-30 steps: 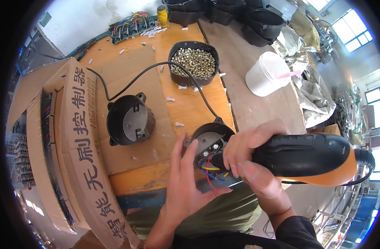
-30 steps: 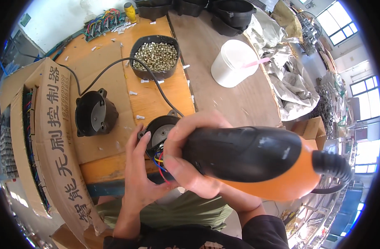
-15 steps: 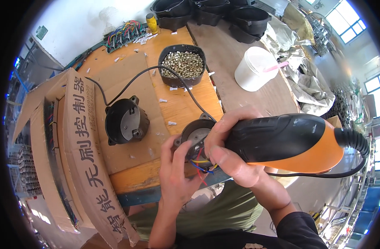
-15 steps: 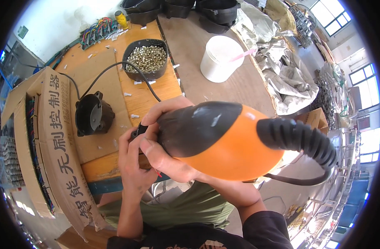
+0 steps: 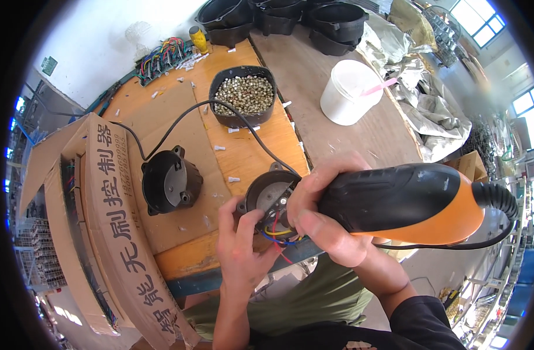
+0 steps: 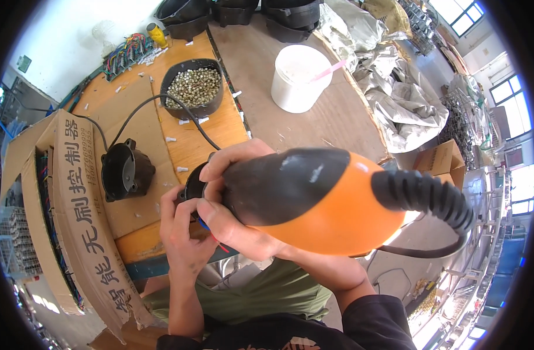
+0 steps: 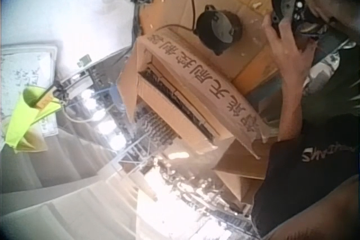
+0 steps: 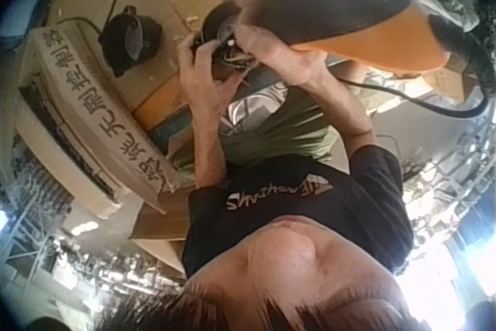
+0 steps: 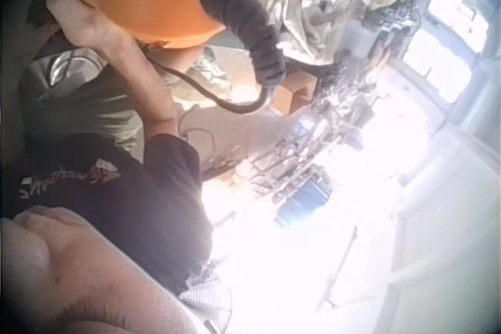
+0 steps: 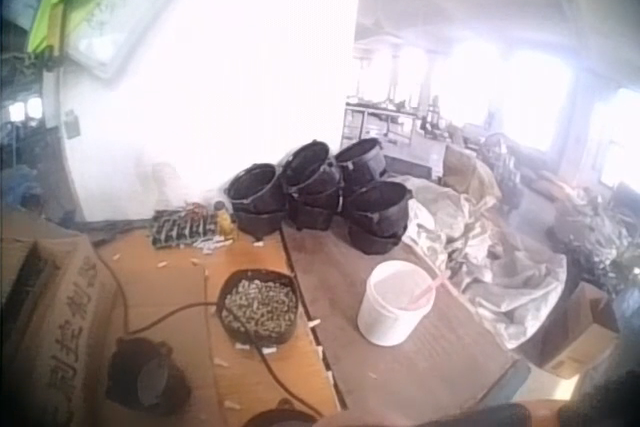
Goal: The person assembles electronic components by applying a substance from a cup using a small stick, placing a circuit board into a housing, and securing it with screws using a powered screwdriver.
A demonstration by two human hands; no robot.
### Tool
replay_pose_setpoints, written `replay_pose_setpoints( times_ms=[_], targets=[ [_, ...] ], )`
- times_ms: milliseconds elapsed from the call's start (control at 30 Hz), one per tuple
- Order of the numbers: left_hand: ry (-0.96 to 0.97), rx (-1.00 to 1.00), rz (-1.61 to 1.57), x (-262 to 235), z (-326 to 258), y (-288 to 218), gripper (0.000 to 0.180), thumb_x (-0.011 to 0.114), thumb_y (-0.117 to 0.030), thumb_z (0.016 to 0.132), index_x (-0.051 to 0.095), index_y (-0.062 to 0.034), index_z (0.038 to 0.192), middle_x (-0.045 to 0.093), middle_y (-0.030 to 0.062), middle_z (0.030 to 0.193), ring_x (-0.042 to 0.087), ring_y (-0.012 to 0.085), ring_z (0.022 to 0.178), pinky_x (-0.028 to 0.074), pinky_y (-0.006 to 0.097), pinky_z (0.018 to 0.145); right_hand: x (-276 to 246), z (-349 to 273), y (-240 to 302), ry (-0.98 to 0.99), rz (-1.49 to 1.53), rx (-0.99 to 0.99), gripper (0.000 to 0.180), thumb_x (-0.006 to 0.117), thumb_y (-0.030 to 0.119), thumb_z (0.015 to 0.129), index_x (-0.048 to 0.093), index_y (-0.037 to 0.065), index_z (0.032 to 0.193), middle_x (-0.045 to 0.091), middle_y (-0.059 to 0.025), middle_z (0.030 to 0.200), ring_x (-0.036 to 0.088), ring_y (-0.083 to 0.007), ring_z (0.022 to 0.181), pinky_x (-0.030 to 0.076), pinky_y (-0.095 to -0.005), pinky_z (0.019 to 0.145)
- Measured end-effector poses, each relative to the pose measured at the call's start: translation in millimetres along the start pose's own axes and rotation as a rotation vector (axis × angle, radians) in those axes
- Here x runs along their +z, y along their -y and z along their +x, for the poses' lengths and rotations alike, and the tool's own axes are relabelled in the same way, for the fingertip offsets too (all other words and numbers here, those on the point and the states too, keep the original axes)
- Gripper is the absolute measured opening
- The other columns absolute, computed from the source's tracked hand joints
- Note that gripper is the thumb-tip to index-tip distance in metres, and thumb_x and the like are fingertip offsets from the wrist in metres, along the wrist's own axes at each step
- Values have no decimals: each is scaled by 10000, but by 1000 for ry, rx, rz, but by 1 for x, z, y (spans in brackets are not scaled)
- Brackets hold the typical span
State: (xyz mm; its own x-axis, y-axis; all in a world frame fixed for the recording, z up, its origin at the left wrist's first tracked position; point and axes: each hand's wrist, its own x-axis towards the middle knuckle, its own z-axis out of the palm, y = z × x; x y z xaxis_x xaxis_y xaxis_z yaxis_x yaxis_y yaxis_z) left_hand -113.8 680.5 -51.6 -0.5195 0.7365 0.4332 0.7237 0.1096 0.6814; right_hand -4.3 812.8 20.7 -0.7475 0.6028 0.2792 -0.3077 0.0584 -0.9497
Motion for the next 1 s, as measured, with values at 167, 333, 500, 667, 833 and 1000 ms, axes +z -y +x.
replay_pose_setpoints(
  times_ms=[167, 333, 500, 667, 833, 1000],
  targets=[
    [37, -36, -1, -5, 0, -1, 560, 849, -68, 521, 613, -48, 1028, 525, 196, 1209, 623, 330, 884, 526, 389, 719, 2, -2, -3, -70, 72, -88, 365, 656, 45, 799, 435, 84, 1087, 509, -57, 658, 516, -176, 570, 457, -346, 588],
    [26, -38, -46, -6, -1, 1, 581, 861, -75, 504, 611, -55, 1028, 532, 182, 1189, 634, 321, 861, 529, 388, 705, 6, 2, -8, -110, 270, -37, 368, 703, 83, 770, 473, 31, 1053, 598, -58, 729, 599, -144, 695, 505, -299, 677],
    [10, -49, -61, -4, -3, 5, 588, 877, -88, 499, 603, -65, 1018, 540, 172, 1177, 644, 317, 857, 531, 389, 694, 9, 2, -10, -127, 276, -29, 370, 682, 66, 793, 457, 46, 1086, 579, -65, 720, 585, -161, 682, 508, -318, 663],
    [-15, -3, -62, -3, -1, 6, 584, 879, -93, 501, 602, -62, 1013, 542, 172, 1167, 643, 321, 857, 529, 393, 691, 6, -1, -10, -18, 159, -50, 376, 678, 55, 810, 445, 56, 1106, 580, -74, 738, 583, -175, 688, 507, -327, 660],
    [-18, 1, -67, -3, -1, 5, 569, 874, -87, 505, 603, -55, 1005, 542, 175, 1159, 643, 325, 855, 528, 391, 689, 4, -6, -18, -5, 267, -159, 363, 675, 23, 804, 457, 58, 1092, 592, -67, 767, 600, -163, 721, 512, -319, 682],
    [-12, 10, -72, 0, -3, 5, 531, 843, -71, 526, 601, -53, 998, 540, 191, 1153, 630, 348, 865, 521, 410, 692, 7, -13, -12, -70, 112, -144, 343, 678, 89, 844, 427, 100, 1079, 497, -36, 665, 508, -170, 584, 454, -336, 607]
  ],
)
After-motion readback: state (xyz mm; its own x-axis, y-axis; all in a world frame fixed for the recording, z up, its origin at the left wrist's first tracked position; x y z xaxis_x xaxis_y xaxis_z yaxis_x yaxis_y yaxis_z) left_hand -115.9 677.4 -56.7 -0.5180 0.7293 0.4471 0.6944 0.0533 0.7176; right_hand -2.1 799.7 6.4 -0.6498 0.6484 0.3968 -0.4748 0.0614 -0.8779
